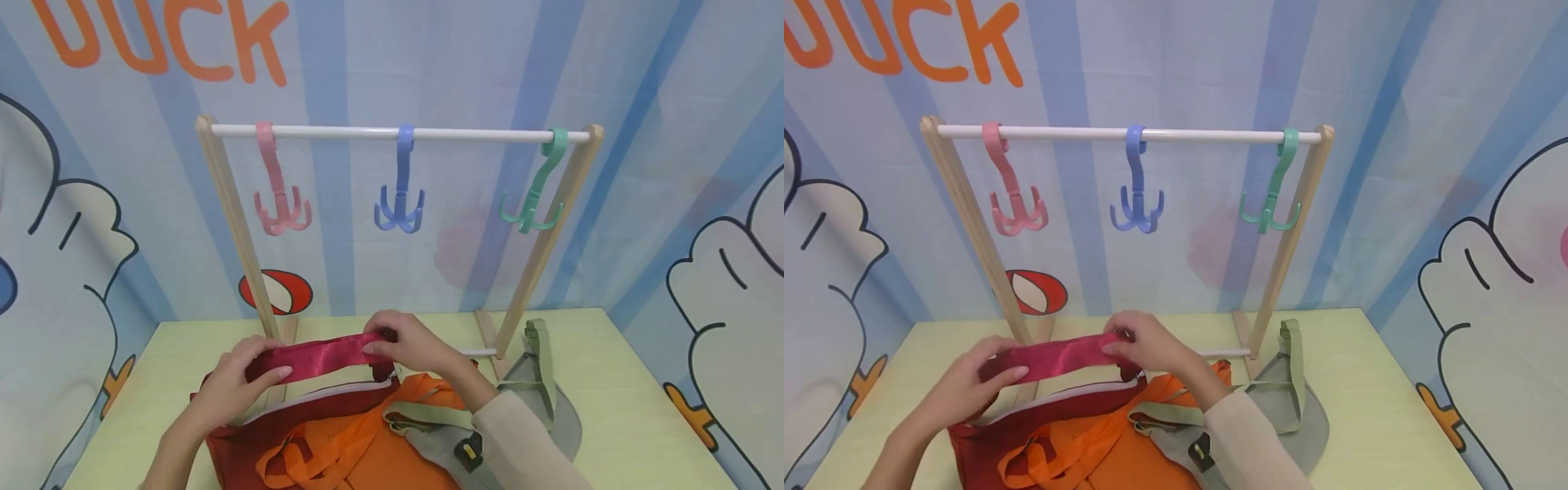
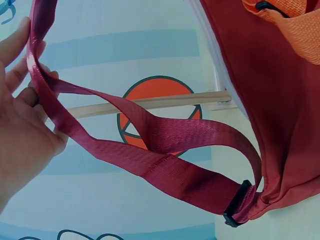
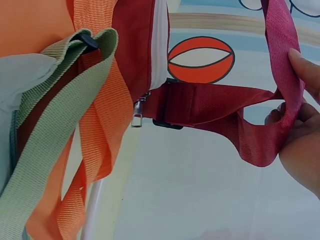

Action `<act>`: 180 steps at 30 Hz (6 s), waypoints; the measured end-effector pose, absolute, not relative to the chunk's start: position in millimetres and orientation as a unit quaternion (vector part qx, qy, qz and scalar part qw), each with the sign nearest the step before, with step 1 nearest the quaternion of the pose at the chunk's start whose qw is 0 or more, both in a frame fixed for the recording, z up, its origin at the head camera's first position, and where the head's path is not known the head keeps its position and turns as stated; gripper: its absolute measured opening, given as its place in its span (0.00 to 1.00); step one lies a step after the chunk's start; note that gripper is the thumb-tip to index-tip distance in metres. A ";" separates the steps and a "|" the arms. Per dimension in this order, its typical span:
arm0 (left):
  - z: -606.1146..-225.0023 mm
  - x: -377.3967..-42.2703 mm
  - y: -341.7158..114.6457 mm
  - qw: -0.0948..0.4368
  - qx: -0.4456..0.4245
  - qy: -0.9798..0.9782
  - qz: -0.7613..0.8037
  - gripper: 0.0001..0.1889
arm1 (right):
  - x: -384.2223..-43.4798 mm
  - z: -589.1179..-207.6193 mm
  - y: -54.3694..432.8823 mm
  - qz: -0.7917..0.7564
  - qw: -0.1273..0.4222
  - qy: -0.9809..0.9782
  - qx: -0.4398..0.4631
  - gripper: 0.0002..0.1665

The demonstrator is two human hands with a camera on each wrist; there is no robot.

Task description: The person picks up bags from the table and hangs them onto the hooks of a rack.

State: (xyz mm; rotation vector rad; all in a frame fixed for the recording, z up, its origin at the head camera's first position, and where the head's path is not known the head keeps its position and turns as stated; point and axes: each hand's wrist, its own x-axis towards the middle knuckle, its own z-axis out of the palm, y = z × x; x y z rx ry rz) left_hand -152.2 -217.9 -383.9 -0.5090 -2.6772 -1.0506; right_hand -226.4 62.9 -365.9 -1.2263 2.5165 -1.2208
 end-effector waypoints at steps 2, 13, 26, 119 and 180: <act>-382.1 -153.1 -218.7 0.115 -0.175 -0.911 -0.357 0.15 | -226.8 -362.7 61.4 -0.390 0.035 0.828 -0.401 0.04; -377.9 -157.5 -227.8 0.133 -0.182 -0.900 -0.372 0.15 | -232.3 -351.4 54.3 -0.392 0.016 0.831 -0.394 0.04; -368.5 -154.7 -229.4 0.161 -0.170 -0.900 -0.368 0.17 | -235.6 -348.4 48.6 -0.453 0.041 0.803 -0.386 0.04; -322.1 -159.3 -233.0 0.227 -0.133 -0.912 -0.314 0.14 | -239.4 -313.1 25.8 -0.390 0.007 0.833 -0.392 0.06; -296.3 -165.9 -231.2 0.239 -0.165 -0.907 -0.305 0.13 | -244.4 -294.5 29.3 -0.434 -0.035 0.831 -0.346 0.09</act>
